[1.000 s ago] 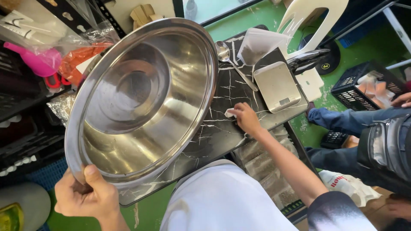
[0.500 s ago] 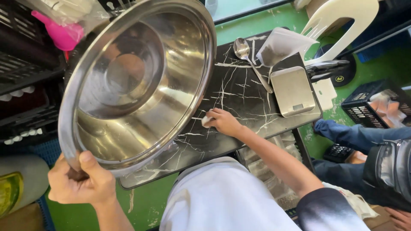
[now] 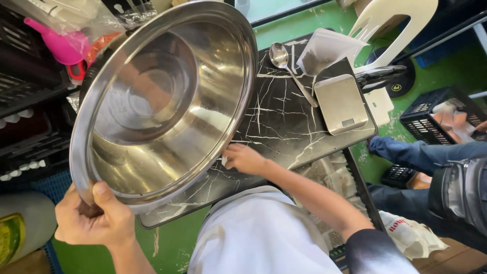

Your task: The person retrieves a paper towel from a shelf, then wipes the inside of a stainless steel bowl and the countertop surface. They move a digital scale aside, continue wiping the counter, and later pick up a cloth and a packaged item.

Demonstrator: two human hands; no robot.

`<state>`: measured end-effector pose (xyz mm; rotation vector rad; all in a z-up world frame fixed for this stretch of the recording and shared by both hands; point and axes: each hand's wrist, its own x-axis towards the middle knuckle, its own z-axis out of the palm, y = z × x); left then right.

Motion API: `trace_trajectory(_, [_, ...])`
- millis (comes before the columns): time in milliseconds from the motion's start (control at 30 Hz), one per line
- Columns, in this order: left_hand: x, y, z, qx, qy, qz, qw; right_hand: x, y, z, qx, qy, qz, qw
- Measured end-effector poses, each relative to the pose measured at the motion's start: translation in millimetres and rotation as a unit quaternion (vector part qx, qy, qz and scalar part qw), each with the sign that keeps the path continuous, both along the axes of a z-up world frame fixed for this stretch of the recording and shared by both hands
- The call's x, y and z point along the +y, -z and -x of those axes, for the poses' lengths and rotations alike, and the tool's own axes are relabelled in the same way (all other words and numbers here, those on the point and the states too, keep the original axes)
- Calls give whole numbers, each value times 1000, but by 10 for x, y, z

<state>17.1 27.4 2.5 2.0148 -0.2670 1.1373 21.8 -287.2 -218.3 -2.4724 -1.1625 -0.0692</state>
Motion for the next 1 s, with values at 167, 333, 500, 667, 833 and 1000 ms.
trace_trajectory(167, [55,-68,57,20,-3,-17,1000,-568,87,219,-33,4,-34,999])
trace_trajectory(333, [6,11,86,30,-16,-20,999,-1539,103,580,3,58,16,998])
trace_trajectory(500, [-30,55,131,15,-6,-5,1000,-1832,151,466,-15,181,-54,982])
trace_trajectory(667, [-90,46,184,13,8,2,1000,-1569,-34,-463,7,275,-115,954])
trace_trajectory(833, [-176,-35,244,22,1,-5,1000,-1421,287,-729,5,296,-13,955])
trace_trajectory(1000, [-246,-31,215,28,9,-11,999,-1568,210,-131,44,216,5,975])
